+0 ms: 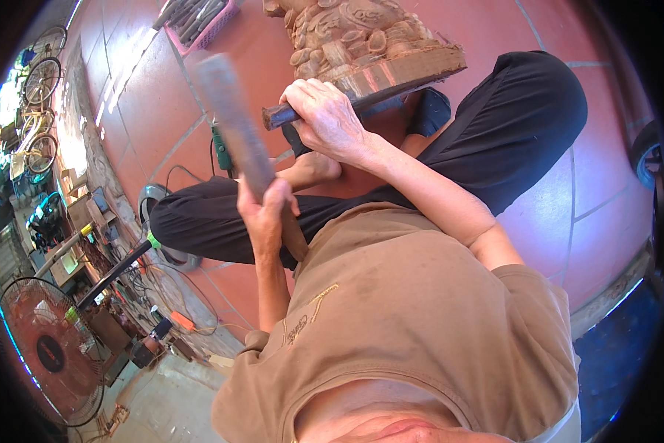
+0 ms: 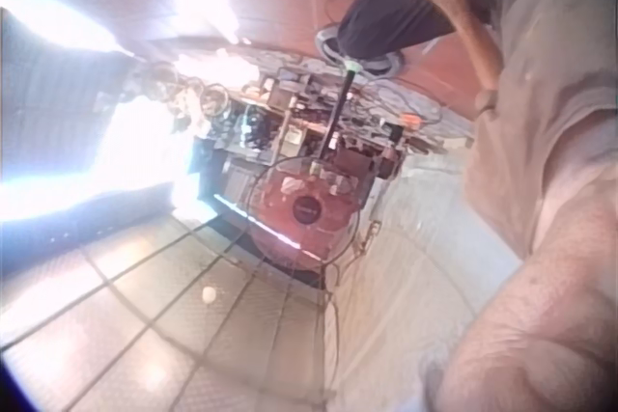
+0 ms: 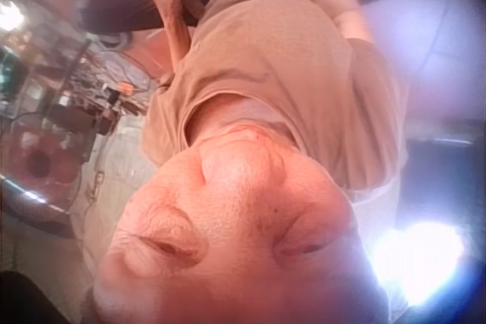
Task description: The person carves a wooden block using a chisel and mallet while sitting cross-legged on the floor. They repeatedly strike the chisel to shape the wood and later switch to a rotary tool to refine details.
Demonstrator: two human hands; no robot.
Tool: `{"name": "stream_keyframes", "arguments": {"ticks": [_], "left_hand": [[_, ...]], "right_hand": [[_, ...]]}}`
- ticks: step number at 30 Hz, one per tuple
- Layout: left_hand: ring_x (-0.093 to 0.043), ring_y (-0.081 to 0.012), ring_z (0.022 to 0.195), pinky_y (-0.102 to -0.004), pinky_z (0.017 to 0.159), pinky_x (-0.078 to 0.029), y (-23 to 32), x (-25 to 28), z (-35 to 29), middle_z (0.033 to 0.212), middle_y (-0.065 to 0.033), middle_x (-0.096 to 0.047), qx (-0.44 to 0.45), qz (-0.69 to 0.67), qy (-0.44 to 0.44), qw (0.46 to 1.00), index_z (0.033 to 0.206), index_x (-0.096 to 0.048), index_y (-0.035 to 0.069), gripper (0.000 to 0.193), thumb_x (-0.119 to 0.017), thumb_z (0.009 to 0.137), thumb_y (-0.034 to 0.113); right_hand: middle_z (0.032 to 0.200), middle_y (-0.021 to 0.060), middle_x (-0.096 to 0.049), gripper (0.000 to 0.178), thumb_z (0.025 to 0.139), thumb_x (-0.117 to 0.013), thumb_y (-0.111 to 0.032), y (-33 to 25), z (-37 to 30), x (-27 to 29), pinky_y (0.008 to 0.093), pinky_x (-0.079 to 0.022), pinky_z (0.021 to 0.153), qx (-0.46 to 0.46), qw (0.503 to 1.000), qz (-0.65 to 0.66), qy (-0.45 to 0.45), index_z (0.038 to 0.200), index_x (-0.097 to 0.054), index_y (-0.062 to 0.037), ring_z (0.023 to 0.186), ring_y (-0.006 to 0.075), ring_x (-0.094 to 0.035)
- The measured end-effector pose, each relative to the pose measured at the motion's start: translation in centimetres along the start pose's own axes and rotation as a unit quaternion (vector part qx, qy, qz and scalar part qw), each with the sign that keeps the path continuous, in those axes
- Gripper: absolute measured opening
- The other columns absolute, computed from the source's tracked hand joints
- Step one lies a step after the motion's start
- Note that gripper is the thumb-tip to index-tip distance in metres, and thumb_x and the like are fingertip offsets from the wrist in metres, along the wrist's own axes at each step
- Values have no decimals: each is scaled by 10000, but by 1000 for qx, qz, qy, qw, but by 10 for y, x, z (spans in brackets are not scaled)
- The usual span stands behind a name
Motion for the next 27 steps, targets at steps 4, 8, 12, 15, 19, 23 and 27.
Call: {"name": "stream_keyframes", "arguments": {"ticks": [4, 8, 12, 15, 19, 23, 27], "left_hand": [[-525, -160, 505, -269, 485, -440, -4, -2, -1, 693, -72, -549, 33, 7, -17, 999, 1257, -497, -51, 417, -625, 934, 179], [-527, -162, 508, -274, 488, -459, 14, 8, -3, 708, -82, -548, -65, -25, 25, 997, 1255, -493, -56, 413, -600, 946, 196], [-565, -152, 550, -272, 504, -479, 18, 12, -10, 753, -83, -573, -112, -54, 48, 991, 1245, -493, -49, 370, -601, 936, 123], [-564, -113, 567, -248, 496, -462, 4, -5, -6, 825, -59, -585, 34, 43, -31, 998, 1185, -519, -21, 312, -648, 909, 47], [-557, -122, 554, -251, 493, -463, 6, 4, -7, 788, -62, -571, 21, -1, -6, 1000, 1190, -514, -40, 319, -635, 917, 71], [-560, -139, 543, -266, 494, -481, 23, 17, -8, 759, -74, -569, -93, -102, 58, 989, 1204, -504, -59, 323, -607, 926, 69], [-567, -138, 545, -280, 497, -494, 12, 10, -13, 760, -69, -567, -63, -49, 66, 995, 1200, -514, -39, 314, -617, 930, 82]], "right_hand": [[886, 127, -604, 229, 735, -641, 13, 0, 1, 2, 431, -473, 771, 6, 1000, -7, -4, 951, -577, -29, 892, 341, -609], [868, 122, -591, 232, 719, -628, 14, 2, 0, 2, 434, -467, 750, 15, 1000, 1, 19, 935, -558, -36, 864, 340, -602], [864, 123, -590, 234, 717, -632, 14, 1, 1, 3, 436, -470, 751, 17, 1000, 7, 24, 934, -559, -37, 863, 342, -602], [874, 130, -600, 228, 731, -648, 9, 1, -1, 1, 435, -480, 770, 8, 1000, 2, 6, 945, -575, -27, 883, 350, -609], [873, 127, -600, 226, 731, -653, 4, 2, 0, 3, 433, -478, 767, 6, 1000, 1, 3, 941, -574, -27, 881, 348, -608], [878, 125, -601, 223, 729, -650, 12, 2, 0, 2, 433, -476, 769, 4, 1000, -2, 14, 935, -575, -30, 883, 348, -607], [883, 124, -605, 225, 736, -653, 11, 1, 0, 2, 433, -475, 774, 3, 1000, -4, 3, 942, -575, -32, 892, 348, -609]]}}
Point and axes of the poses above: each hand's wrist, its own z-axis towards the middle knuckle, its own x-axis out of the back of the hand, y = z × x, the point moved 5 cm from there along z, towards the middle knuckle
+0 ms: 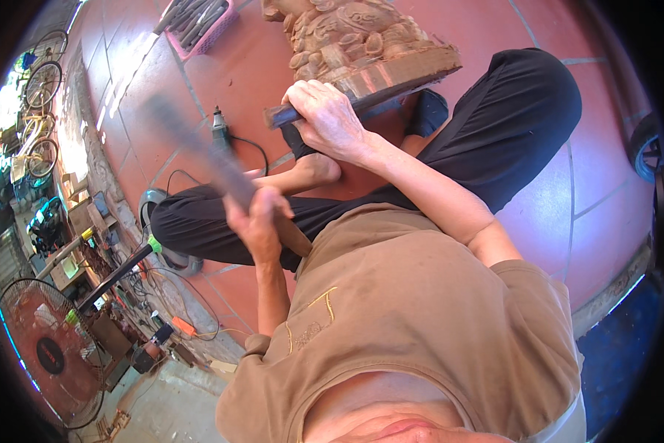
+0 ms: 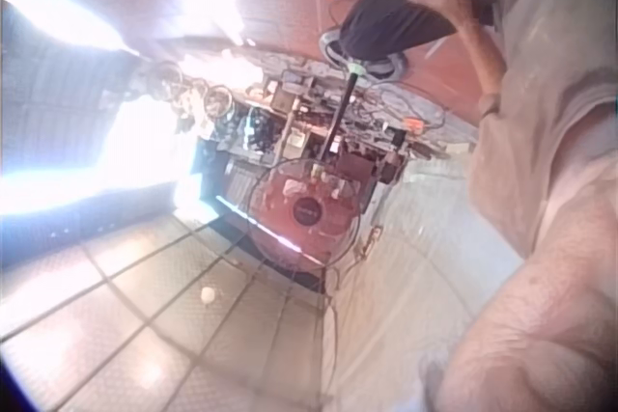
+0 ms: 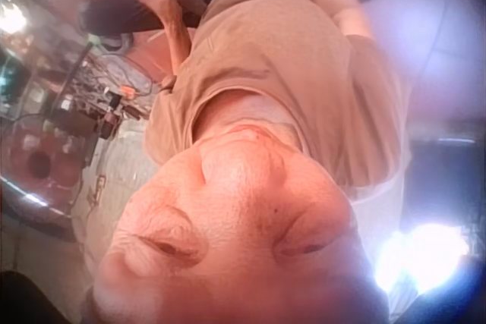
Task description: The person carves a wooden block using a chisel and mallet while sitting cross-legged on the floor. They repeatedly strike the chisel to shape the wood and later switch to a rotary tool to refine details.
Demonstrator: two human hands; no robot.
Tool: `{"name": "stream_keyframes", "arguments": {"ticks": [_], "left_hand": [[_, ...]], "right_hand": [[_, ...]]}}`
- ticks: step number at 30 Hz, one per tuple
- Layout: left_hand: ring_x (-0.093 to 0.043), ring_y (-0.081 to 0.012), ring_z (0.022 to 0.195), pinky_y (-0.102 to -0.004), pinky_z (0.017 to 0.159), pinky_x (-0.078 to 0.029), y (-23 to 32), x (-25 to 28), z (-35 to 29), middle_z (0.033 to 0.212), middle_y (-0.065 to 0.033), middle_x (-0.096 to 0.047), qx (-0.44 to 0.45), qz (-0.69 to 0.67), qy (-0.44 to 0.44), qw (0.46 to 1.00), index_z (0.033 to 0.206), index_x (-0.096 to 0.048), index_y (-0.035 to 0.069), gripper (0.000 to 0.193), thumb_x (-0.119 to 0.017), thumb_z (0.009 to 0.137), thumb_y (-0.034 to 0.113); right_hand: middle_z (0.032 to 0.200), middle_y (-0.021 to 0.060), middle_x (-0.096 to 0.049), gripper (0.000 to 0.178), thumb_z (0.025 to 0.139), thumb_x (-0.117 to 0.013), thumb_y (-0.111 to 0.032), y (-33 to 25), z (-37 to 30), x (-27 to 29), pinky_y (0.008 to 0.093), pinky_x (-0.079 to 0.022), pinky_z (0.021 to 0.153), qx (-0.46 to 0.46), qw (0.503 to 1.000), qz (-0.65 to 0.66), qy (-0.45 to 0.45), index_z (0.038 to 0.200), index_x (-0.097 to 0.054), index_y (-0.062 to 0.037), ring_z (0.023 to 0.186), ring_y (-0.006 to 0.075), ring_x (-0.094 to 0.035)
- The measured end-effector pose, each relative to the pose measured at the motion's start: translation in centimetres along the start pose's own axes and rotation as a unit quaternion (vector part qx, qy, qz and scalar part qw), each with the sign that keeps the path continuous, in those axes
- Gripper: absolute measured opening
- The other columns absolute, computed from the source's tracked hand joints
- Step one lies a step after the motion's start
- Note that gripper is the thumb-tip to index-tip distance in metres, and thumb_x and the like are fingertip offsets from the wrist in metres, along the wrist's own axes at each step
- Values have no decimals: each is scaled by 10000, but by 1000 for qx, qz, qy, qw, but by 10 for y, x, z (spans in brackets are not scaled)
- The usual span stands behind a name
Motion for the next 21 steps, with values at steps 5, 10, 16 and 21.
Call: {"name": "stream_keyframes", "arguments": {"ticks": [5, 10, 16, 21], "left_hand": [[-532, -143, 523, -254, 472, -449, -13, -3, 4, 731, -73, -553, 102, 63, -85, 989, 1215, -502, -47, 357, -602, 943, 161], [-532, -142, 521, -257, 471, -454, 8, 6, 5, 712, -65, -537, 7, -42, -4, 999, 1207, -500, -45, 346, -587, 957, 178], [-533, -116, 506, -246, 467, -444, -12, -10, 3, 717, -46, -556, 123, 60, -95, 986, 1141, -545, -7, 284, -647, 914, 129], [-524, -133, 486, -245, 454, -437, -18, -1, 8, 694, -57, -553, 118, 31, -68, 990, 1171, -527, -21, 316, -623, 951, 185]], "right_hand": [[876, 120, -592, 235, 722, -637, 10, 2, -1, -2, 434, -463, 756, 15, 1000, -5, 4, 938, -558, -39, 880, 339, -603], [856, 110, -562, 248, 686, -590, 31, 4, -1, -3, 432, -438, 713, 25, 999, -4, 25, 909, -521, -53, 847, 325, -583], [882, 121, -610, 236, 726, -671, -6, 3, 0, -2, 433, -478, 780, -1, 1000, -6, -3, 943, -582, -33, 893, 344, -615], [879, 134, -613, 234, 739, -672, 10, 1, 2, 5, 442, -490, 758, -3, 1000, 11, 13, 949, -579, -35, 877, 359, -616]]}}
Point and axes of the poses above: each hand's wrist, its own z-axis towards the middle knuckle, its own x-axis out of the back of the hand, y = z × x, the point moved 5 cm from there along z, towards the middle knuckle
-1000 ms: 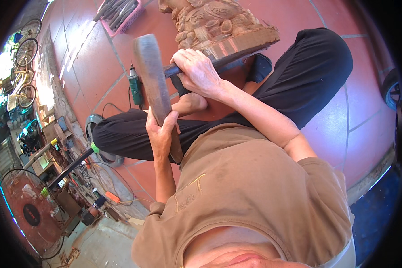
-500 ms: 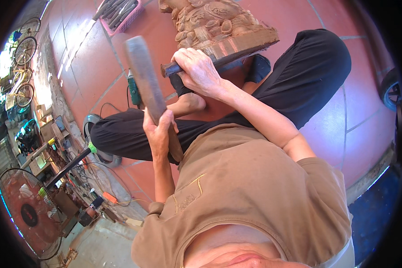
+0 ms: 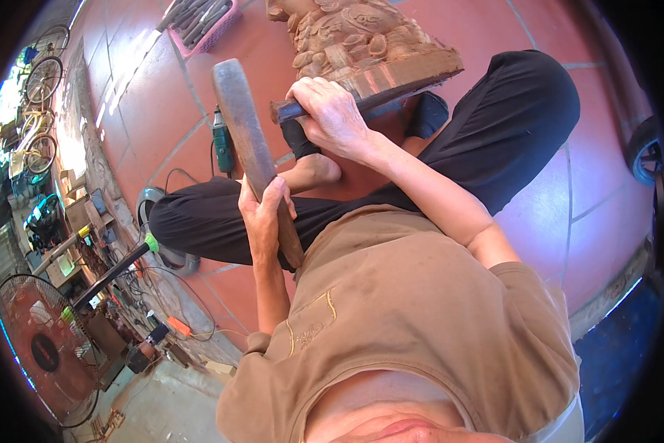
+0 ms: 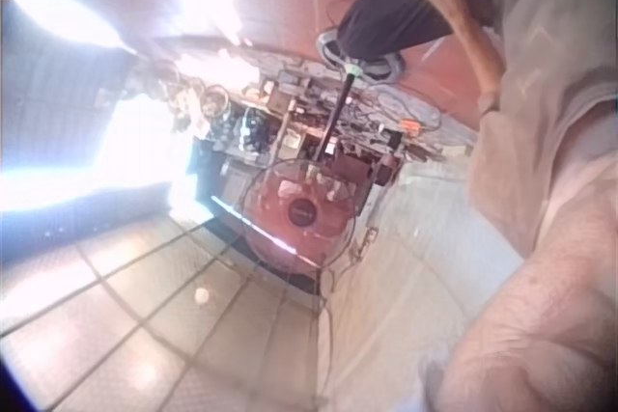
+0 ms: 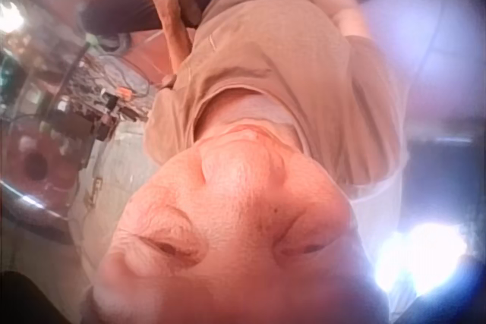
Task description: The person carves a wooden block using a chisel and mallet while sitting cross-legged on the floor. They repeatedly strike the chisel to shape the wood and later switch to a rotary tool to refine details.
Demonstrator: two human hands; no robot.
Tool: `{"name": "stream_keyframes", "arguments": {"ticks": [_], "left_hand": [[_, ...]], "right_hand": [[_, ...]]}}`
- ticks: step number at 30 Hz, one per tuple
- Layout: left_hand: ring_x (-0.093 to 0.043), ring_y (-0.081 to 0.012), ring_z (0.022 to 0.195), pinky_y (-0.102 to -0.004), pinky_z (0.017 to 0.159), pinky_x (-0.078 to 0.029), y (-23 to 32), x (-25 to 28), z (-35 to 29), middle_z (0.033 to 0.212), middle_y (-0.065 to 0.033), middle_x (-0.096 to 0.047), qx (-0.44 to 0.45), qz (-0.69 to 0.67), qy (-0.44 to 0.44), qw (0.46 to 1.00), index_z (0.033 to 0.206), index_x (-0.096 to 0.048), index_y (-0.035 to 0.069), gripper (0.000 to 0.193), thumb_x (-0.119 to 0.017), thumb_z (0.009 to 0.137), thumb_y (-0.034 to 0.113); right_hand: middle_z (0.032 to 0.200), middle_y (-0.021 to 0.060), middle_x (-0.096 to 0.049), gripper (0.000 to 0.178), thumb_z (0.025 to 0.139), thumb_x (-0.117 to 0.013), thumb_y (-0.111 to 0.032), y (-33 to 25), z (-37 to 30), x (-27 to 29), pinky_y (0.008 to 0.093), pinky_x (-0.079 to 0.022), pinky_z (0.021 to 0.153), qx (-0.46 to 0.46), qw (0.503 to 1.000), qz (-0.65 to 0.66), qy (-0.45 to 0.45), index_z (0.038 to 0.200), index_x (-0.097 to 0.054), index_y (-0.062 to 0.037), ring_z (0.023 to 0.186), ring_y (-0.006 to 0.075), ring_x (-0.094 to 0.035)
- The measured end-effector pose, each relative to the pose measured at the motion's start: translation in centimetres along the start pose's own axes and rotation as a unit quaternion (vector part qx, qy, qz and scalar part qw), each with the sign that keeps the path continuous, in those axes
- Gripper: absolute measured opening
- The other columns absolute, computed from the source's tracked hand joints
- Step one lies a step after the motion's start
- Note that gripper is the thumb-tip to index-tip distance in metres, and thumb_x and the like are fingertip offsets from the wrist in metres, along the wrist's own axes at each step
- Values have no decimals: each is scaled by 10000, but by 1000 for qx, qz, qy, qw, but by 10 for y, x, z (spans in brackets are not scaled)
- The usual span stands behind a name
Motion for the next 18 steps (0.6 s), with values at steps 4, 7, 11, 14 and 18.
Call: {"name": "stream_keyframes", "arguments": {"ticks": [4, 7, 11, 14, 18], "left_hand": [[-534, -132, 497, -243, 460, -455, -1, 8, -1, 702, -64, -557, -10, -42, 24, 999, 1170, -515, -34, 327, -639, 952, 176], [-522, -140, 472, -248, 452, -452, -7, 13, -1, 675, -66, -548, 8, -26, 36, 999, 1200, -517, -13, 338, -604, 978, 226], [-528, -137, 479, -243, 452, -459, -7, 11, -1, 683, -71, -552, 3, -29, 32, 999, 1205, -517, -7, 337, -614, 977, 223], [-530, -136, 482, -240, 450, -458, -6, 12, -2, 684, -74, -553, -5, -35, 36, 999, 1205, -516, -7, 338, -619, 977, 219], [-533, -138, 483, -240, 446, -455, -6, 12, -1, 683, -76, -554, -6, -32, 33, 999, 1204, -516, -12, 335, -617, 978, 214]], "right_hand": [[863, 152, -617, 215, 791, -693, 4, 7, 10, 13, 440, -502, 709, -46, 996, 50, 52, 968, -584, -48, 836, 377, -626], [853, 160, -616, 209, 813, -714, -14, 8, 17, 19, 428, -506, 693, -123, 988, 85, 50, 974, -586, -56, 819, 381, -632], [900, 127, -602, 279, 715, -647, 38, -6, 0, -7, 451, -495, 770, 25, 999, -25, -17, 964, -556, -49, 891, 350, -615], [914, 121, -581, 291, 695, -617, 44, -9, -1, -11, 437, -471, 781, 41, 998, -37, -34, 962, -539, -43, 915, 335, -600], [909, 119, -575, 298, 697, -612, 47, -8, 3, -10, 434, -466, 767, 38, 998, -45, -36, 972, -539, -42, 900, 331, -597]]}}
Point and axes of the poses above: each hand's wrist, its own z-axis towards the middle knuckle, its own x-axis out of the back of the hand, y = z × x, the point moved 5 cm from there along z, towards the middle knuckle
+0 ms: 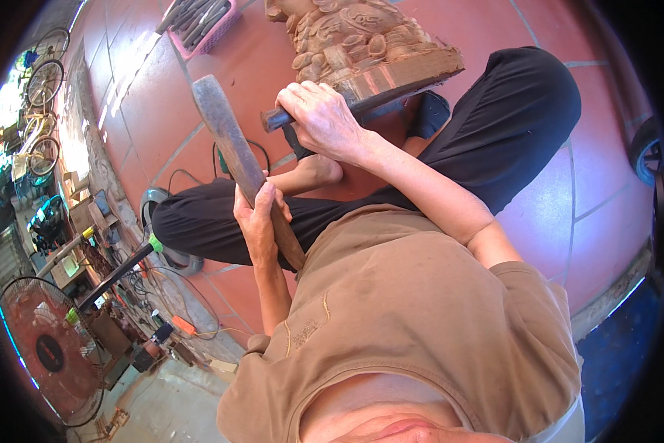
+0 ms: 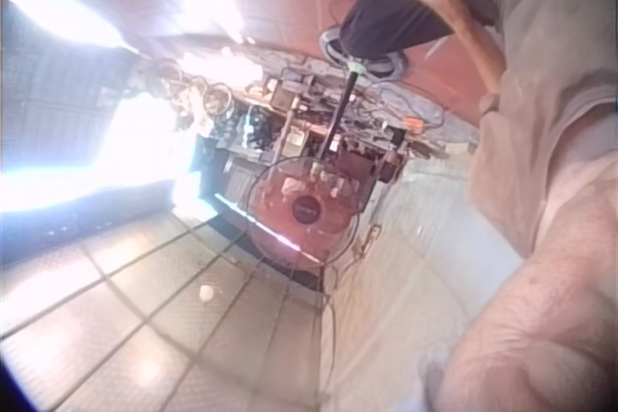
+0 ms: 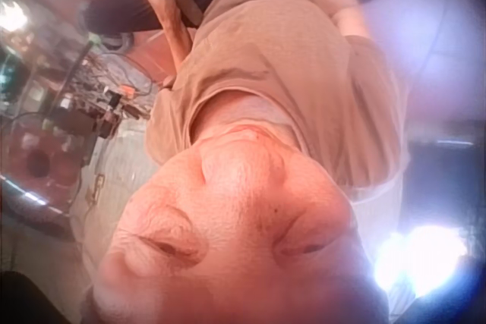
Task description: The person carves a wooden block using a chisel and mallet while sitting cross-legged on the floor. They repeatedly strike the chisel to shape the wood and later switch to a rotary tool to refine details.
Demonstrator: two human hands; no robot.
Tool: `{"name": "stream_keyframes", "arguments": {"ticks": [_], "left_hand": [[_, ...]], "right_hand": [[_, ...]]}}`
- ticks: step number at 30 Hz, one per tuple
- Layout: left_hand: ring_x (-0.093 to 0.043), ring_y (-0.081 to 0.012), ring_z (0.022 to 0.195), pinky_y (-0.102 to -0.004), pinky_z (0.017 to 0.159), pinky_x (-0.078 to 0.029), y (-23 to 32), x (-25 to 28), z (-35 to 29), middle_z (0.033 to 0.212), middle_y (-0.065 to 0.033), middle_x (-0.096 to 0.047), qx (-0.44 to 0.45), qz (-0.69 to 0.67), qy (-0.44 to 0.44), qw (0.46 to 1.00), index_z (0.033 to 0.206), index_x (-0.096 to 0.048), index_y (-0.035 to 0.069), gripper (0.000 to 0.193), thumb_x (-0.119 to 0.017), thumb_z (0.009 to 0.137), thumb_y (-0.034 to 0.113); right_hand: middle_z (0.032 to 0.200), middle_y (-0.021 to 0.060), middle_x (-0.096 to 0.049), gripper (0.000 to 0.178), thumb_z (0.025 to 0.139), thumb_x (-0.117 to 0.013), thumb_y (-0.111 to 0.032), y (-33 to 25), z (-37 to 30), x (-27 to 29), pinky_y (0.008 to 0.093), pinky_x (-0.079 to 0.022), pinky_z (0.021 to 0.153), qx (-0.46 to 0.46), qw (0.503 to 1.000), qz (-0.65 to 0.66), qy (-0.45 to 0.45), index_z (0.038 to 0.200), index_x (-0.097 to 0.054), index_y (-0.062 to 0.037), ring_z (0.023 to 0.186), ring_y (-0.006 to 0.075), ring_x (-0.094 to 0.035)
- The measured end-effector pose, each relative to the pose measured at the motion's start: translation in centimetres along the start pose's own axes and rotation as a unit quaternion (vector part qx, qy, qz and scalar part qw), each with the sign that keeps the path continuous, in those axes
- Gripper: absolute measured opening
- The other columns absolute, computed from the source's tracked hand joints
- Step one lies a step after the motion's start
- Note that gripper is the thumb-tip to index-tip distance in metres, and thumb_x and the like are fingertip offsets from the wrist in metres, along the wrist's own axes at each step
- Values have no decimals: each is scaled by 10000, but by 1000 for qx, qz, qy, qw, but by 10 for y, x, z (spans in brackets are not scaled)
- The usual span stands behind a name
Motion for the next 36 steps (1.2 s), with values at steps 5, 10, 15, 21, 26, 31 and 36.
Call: {"name": "stream_keyframes", "arguments": {"ticks": [5, 10, 15, 21, 26, 31, 36], "left_hand": [[-541, -139, 493, -242, 452, -457, 1, -3, 1, 694, -73, -558, 6, -2, -9, 1000, 1206, -513, -25, 351, -631, 966, 203], [-539, -143, 487, -241, 449, -453, 4, -4, -1, 688, -77, -557, -13, 7, -6, 1000, 1218, -514, -18, 355, -620, 975, 218], [-545, -137, 513, -248, 460, -474, 9, -3, -2, 719, -71, -563, -23, -19, 7, 1000, 1213, -513, -46, 392, -662, 937, 190], [-546, -144, 512, -250, 459, -473, 9, -2, -2, 717, -79, -561, -22, -16, 5, 1000, 1214, -511, -47, 377, -646, 937, 170], [-541, -158, 499, -259, 463, -466, 21, -2, -5, 708, -88, -561, -78, -12, 31, 996, 1223, -506, -37, 367, -607, 957, 194], [-549, -158, 510, -268, 470, -479, 38, 3, -3, 716, -93, -565, -114, -43, 35, 992, 1228, -509, -30, 364, -625, 942, 165], [-551, -154, 527, -266, 468, -484, 30, 4, -5, 719, -94, -565, -97, -46, 29, 994, 1234, -509, -32, 363, -624, 945, 156]], "right_hand": [[897, 117, -571, 293, 704, -608, 50, 3, 2, -1, 434, -466, 759, 1, 1000, 12, 17, 972, -538, -43, 885, 332, -595], [886, 122, -571, 288, 706, -609, 54, 5, 3, -1, 437, -469, 744, -3, 1000, 18, 19, 965, -535, -47, 872, 339, -596], [866, 127, -569, 283, 702, -607, 60, 4, 5, 3, 449, -471, 747, -8, 999, 24, 30, 955, -533, -46, 860, 346, -594], [870, 128, -574, 288, 699, -616, 42, 8, 6, 1, 446, -477, 756, -13, 999, 26, 28, 964, -541, -43, 864, 349, -595], [870, 130, -572, 286, 699, -624, 33, 9, 6, 1, 447, -478, 753, -13, 999, 21, 26, 958, -534, -44, 862, 350, -594], [871, 132, -573, 287, 700, -627, 38, 7, 5, 2, 449, -479, 749, -13, 999, 26, 35, 957, -531, -46, 860, 351, -594], [868, 132, -575, 286, 701, -626, 43, 7, 7, 3, 454, -480, 749, -12, 999, 29, 41, 956, -531, -46, 853, 355, -595]]}}
Point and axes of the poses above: each hand's wrist, its own z-axis towards the middle knuckle, its own x-axis out of the back of the hand, y = z × x, the point moved 5 cm from there along z, towards the middle knuckle
